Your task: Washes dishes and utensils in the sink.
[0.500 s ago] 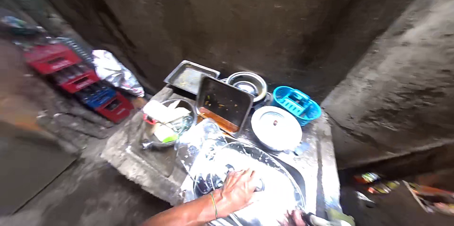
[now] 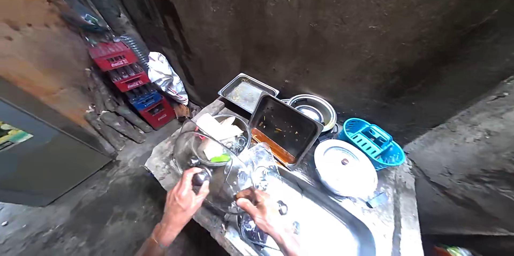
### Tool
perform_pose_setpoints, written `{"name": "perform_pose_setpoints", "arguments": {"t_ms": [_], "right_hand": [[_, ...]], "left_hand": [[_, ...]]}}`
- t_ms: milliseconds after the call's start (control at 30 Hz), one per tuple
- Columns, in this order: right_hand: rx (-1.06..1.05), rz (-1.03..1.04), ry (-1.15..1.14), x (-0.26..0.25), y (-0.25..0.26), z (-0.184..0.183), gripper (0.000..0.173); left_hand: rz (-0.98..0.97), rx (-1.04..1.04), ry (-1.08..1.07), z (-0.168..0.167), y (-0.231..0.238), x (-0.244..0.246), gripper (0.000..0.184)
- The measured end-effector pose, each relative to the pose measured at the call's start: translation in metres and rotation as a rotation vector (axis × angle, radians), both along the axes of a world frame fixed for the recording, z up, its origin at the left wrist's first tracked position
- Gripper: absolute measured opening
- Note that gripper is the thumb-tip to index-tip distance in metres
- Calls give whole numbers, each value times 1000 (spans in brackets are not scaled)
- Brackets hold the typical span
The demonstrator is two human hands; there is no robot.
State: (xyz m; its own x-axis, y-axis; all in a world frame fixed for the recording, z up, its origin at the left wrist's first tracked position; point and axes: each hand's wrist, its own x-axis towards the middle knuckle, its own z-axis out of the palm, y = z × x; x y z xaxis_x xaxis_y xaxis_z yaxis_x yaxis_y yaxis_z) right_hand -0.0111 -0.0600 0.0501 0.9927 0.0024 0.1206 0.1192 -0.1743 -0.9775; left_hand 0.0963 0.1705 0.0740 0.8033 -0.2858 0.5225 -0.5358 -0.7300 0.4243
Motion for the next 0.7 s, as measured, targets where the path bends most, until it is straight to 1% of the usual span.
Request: {"name": "perform_pose_setpoints", "arguments": {"t_ms": [67, 167, 300, 400, 500, 567, 633, 700], "right_hand": [[-192, 65, 130, 30, 20, -1, 36], [-406, 95, 288, 63, 41, 6, 39], [-580, 108, 406, 88, 56, 5, 41], [-658, 126, 472, 93, 64, 4, 41], [-671, 124, 478, 90, 66, 4, 42], [-614, 93, 401, 82, 58, 6, 40], [-506, -27, 287, 66, 41, 2, 38], [-392, -211, 228, 44, 15, -8, 35]], "left_hand": [[67, -25, 73, -19, 24, 21, 48], [118, -55, 231, -44, 46, 52, 48], [116, -49, 332, -62, 54, 77, 47], [106, -51, 363, -70, 58, 86, 47], [80, -77, 316, -77, 59, 90, 46], [81, -87, 293, -80, 57, 92, 46], [78, -103, 304, -82, 56, 94, 47], [64, -108, 323, -85, 57, 98, 48]]}}
